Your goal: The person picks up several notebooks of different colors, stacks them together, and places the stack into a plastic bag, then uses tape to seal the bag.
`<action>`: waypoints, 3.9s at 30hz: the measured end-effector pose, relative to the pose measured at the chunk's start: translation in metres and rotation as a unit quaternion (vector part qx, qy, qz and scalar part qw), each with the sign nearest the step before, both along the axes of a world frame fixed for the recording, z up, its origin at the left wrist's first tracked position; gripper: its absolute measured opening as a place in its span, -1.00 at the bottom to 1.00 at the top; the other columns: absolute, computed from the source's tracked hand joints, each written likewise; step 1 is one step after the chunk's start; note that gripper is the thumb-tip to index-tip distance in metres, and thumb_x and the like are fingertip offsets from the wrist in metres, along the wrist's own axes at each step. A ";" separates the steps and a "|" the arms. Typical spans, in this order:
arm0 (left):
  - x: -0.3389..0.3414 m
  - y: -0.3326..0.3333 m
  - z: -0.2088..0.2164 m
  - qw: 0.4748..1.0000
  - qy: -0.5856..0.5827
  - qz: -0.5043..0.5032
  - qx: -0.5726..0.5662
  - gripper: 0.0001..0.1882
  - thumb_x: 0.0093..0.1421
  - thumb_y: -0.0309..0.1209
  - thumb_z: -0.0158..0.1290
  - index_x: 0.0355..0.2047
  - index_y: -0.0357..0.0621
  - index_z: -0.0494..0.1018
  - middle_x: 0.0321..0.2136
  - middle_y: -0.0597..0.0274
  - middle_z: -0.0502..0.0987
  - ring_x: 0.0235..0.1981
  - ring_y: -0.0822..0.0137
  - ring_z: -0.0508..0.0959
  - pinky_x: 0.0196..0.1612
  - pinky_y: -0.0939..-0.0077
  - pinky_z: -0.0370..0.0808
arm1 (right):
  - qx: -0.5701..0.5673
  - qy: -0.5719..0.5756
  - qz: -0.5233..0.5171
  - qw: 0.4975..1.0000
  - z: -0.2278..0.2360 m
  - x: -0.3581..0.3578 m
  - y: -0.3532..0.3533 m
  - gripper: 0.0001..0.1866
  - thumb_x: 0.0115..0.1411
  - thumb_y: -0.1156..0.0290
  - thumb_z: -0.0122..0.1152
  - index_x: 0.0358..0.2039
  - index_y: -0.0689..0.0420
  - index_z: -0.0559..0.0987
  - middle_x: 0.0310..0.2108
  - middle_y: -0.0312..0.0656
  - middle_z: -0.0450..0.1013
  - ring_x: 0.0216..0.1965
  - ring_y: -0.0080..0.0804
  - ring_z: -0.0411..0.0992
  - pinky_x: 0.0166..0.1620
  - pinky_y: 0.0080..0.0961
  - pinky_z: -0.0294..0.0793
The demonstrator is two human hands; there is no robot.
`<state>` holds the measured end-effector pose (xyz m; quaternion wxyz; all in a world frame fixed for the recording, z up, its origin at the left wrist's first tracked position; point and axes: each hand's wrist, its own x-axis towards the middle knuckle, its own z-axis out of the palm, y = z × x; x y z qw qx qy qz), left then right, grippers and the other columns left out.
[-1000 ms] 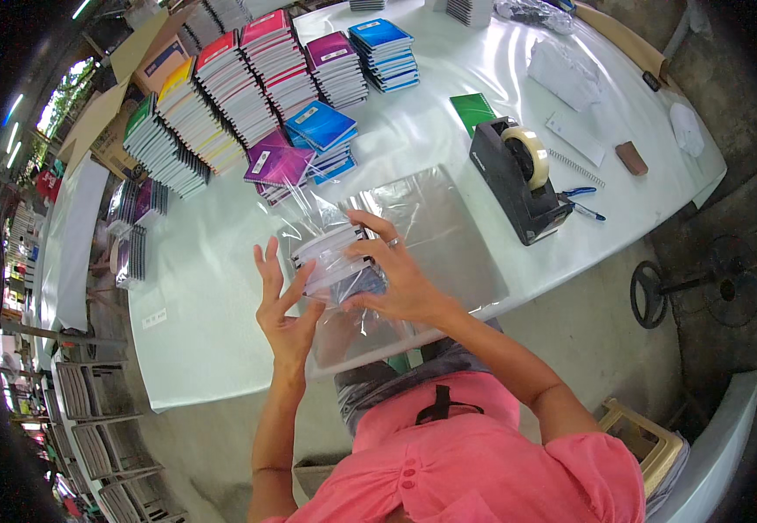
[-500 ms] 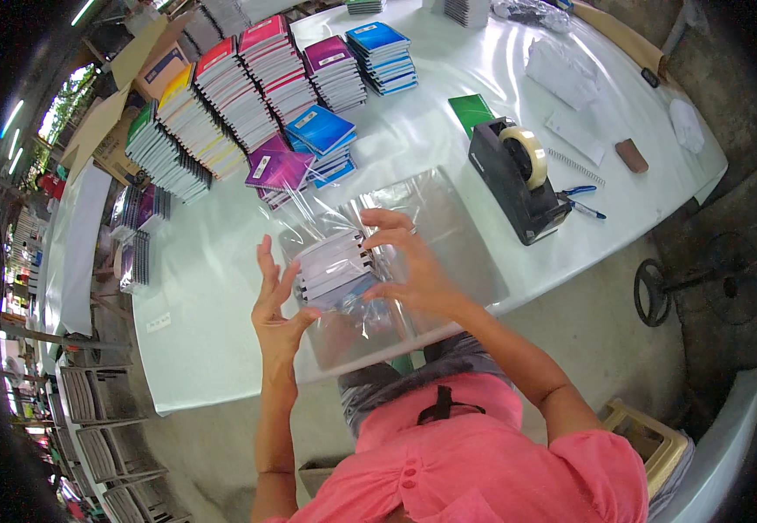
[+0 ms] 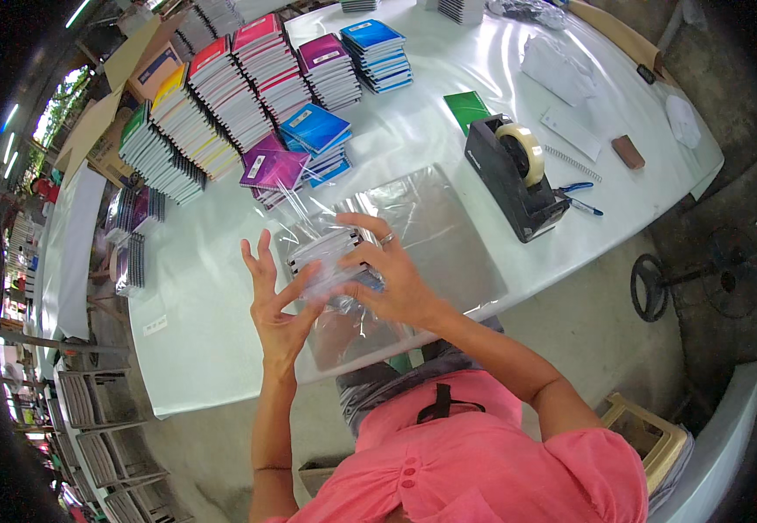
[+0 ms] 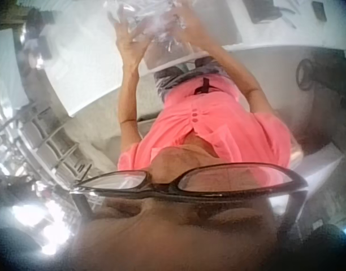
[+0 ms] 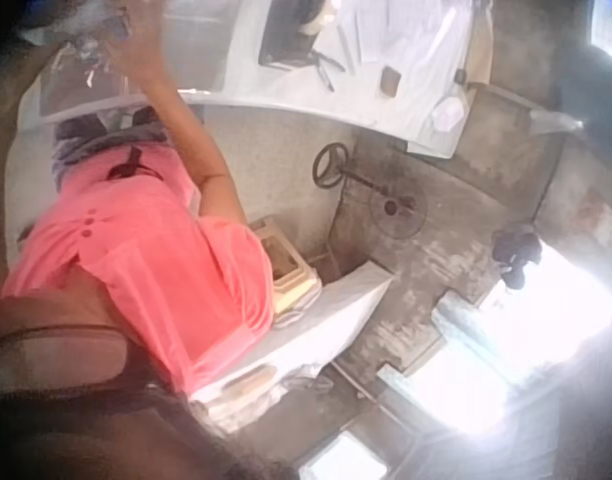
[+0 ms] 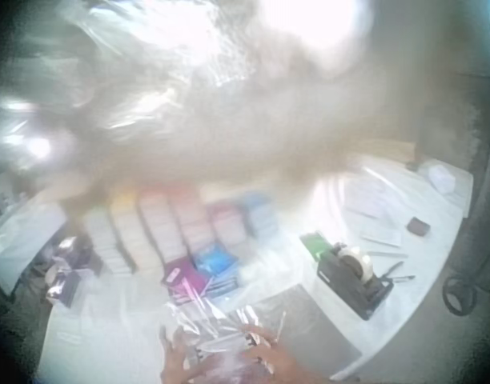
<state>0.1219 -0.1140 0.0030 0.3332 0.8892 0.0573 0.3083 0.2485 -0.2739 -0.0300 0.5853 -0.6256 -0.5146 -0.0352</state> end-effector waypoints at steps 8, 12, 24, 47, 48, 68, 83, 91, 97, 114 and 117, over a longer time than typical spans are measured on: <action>0.000 0.000 0.001 1.000 -0.020 -0.013 -0.003 -0.49 -0.24 -0.47 0.34 -0.16 0.05 0.61 0.31 0.00 0.07 0.38 -0.06 -0.16 0.30 0.10 0.02 | -0.025 0.049 -0.017 0.998 0.018 -0.010 -0.004 -0.56 -0.19 0.34 0.50 -0.29 0.08 0.47 0.23 -0.03 0.13 0.25 -0.03 0.06 0.21 -0.17 0.12; -0.006 0.000 0.007 0.999 0.002 -0.021 -0.041 -0.51 -0.22 -0.46 0.33 -0.17 0.07 0.62 0.31 0.02 0.07 0.38 -0.05 -0.17 0.30 0.10 0.01 | -0.025 0.027 -0.021 0.999 0.004 -0.001 -0.007 -0.49 -0.22 0.34 0.52 -0.25 0.06 0.45 0.24 -0.05 0.12 0.26 -0.02 0.04 0.22 -0.17 0.11; 0.004 0.007 0.024 0.996 0.074 -0.043 0.008 -0.64 -0.11 -0.32 0.31 -0.21 0.10 0.63 0.30 0.15 0.12 0.38 -0.03 -0.19 0.29 0.10 0.03 | -0.013 0.103 -0.020 0.994 0.018 -0.005 0.001 -0.71 -0.09 0.41 0.43 -0.38 0.12 0.49 0.11 -0.09 0.29 0.10 -0.10 0.27 0.08 -0.29 0.27; 0.053 0.063 0.012 0.779 0.325 -0.186 -0.503 -0.43 -0.07 -0.41 0.30 0.01 -0.20 0.47 0.02 0.12 0.49 0.04 0.34 0.43 0.16 0.43 0.22 | -0.203 0.436 0.142 0.865 0.051 0.051 0.023 -0.75 -0.15 0.55 0.41 -0.37 0.20 0.65 -0.33 -0.35 0.46 -0.29 -0.56 0.40 -0.29 -0.65 0.31; 0.054 0.062 0.013 0.777 0.326 -0.187 -0.505 -0.43 -0.07 -0.41 0.30 0.01 -0.20 0.47 0.02 0.12 0.49 0.04 0.34 0.43 0.16 0.43 0.22 | -0.176 0.438 0.155 0.868 0.050 0.049 0.023 -0.74 -0.16 0.59 0.39 -0.35 0.20 0.67 -0.33 -0.35 0.45 -0.28 -0.55 0.39 -0.29 -0.65 0.31; 0.012 0.027 0.064 0.894 0.246 -0.184 0.326 -0.30 0.01 -0.19 0.21 0.18 0.04 0.27 0.30 0.43 0.11 0.36 -0.05 -0.12 0.28 -0.23 -0.16 | -0.319 -0.402 -0.047 0.857 0.053 0.007 -0.017 -0.41 -0.04 0.35 0.28 0.08 -0.18 0.47 0.23 -0.17 0.18 0.22 -0.16 0.11 0.21 0.08 0.05; 0.006 0.009 0.063 0.907 0.206 -0.152 0.334 -0.36 0.03 -0.37 0.17 0.17 0.07 0.32 0.19 0.45 0.31 0.35 0.04 -0.02 0.31 -0.13 -0.18 | -0.265 0.475 -0.237 0.805 0.051 0.152 -0.227 -0.82 0.07 0.29 0.33 -0.44 0.15 0.66 -0.20 -0.22 0.51 -0.07 -0.42 0.36 -0.17 -0.26 0.42; 0.007 0.008 0.062 0.906 0.201 -0.152 0.339 -0.36 0.05 -0.38 0.16 0.19 0.06 0.30 0.20 0.44 0.30 0.35 0.02 -0.03 0.31 -0.11 -0.18 | 0.051 0.500 -0.098 0.859 0.002 0.115 -0.246 -0.77 0.11 0.32 0.31 -0.29 0.19 0.61 0.02 -0.20 0.38 0.01 -0.50 0.31 0.07 -0.39 0.30; 0.007 0.008 0.059 0.905 0.206 -0.149 0.341 -0.38 0.08 -0.34 0.16 0.18 0.10 0.30 0.21 0.52 0.28 0.33 0.00 0.02 0.31 -0.11 -0.16 | 0.120 0.557 -0.141 0.809 -0.029 0.072 -0.259 -0.73 0.09 0.37 0.31 -0.27 0.31 0.58 0.12 -0.11 0.29 0.08 -0.44 0.27 0.17 -0.33 0.19; 0.003 0.018 0.053 0.924 0.166 -0.158 0.305 -0.45 0.10 -0.31 0.13 0.14 0.09 0.33 0.19 0.47 0.30 0.31 0.02 0.08 0.29 -0.12 -0.13 | -0.091 0.556 -0.170 0.808 0.091 0.011 -0.141 -0.86 0.11 0.44 0.26 -0.46 0.23 0.53 -0.60 -0.48 0.25 -0.68 -0.74 0.02 -0.58 -0.68 -0.02; 0.000 0.022 0.046 0.932 0.147 -0.151 0.296 -0.45 0.10 -0.28 0.12 0.14 0.11 0.33 0.19 0.47 0.30 0.30 0.03 0.10 0.29 -0.13 -0.13 | -0.101 0.597 -0.075 0.792 0.125 -0.018 -0.066 -0.85 0.13 0.43 0.25 -0.50 0.20 0.49 -0.66 -0.51 0.13 -0.71 -0.76 -0.03 -0.62 -0.70 -0.10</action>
